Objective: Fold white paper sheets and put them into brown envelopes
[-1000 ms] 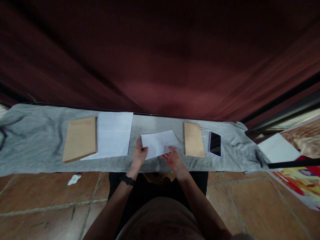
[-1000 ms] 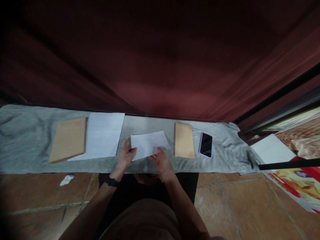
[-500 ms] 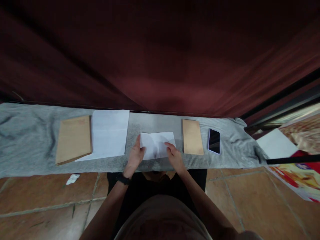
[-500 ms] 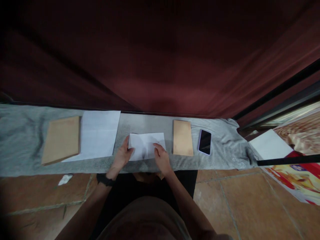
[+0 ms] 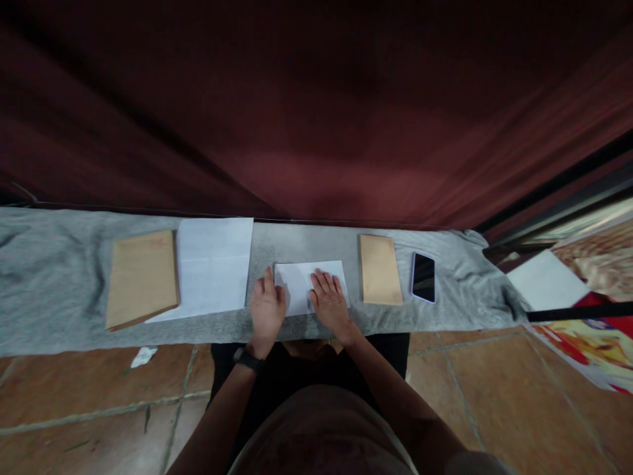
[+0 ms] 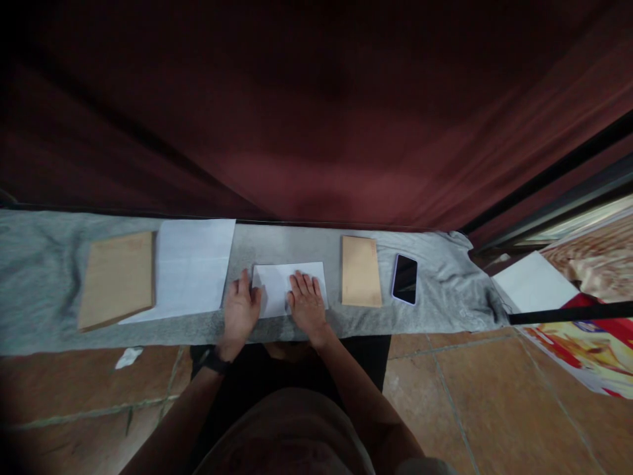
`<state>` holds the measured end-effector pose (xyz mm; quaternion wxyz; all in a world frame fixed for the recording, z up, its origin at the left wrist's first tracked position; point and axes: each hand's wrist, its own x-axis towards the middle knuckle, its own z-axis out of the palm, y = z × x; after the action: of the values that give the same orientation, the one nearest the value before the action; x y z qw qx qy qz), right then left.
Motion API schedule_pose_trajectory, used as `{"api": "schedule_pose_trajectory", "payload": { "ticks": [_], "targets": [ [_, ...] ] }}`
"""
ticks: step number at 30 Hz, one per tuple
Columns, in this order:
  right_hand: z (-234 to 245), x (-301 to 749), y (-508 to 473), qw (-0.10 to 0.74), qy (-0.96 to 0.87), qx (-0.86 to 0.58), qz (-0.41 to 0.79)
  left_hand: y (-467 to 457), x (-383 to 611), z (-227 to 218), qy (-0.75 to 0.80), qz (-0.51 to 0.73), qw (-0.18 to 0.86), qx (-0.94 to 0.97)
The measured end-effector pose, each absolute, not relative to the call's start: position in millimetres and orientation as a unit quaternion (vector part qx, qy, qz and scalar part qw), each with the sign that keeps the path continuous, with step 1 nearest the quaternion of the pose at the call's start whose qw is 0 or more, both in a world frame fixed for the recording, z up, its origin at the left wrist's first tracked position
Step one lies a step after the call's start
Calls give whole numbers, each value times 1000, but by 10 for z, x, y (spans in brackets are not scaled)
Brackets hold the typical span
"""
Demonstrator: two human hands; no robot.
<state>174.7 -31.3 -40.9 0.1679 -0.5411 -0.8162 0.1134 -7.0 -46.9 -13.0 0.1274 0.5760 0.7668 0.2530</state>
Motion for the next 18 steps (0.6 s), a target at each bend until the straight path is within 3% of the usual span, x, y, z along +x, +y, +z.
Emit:
{"api": "schedule_pose_trajectory", "payload": {
  "ticks": [2,6,18],
  "targets": [
    [-393,1754,-305,163,-816,-541,117,-528,81,-134,732,264,65,625],
    [-334,1793,-199,148,-819,-538,133,-552,373,-236,634,228,80,735],
    [-477,1804,-26,164,-814,-551,81,-306,420,-323,629,121,43,767]
  ]
}}
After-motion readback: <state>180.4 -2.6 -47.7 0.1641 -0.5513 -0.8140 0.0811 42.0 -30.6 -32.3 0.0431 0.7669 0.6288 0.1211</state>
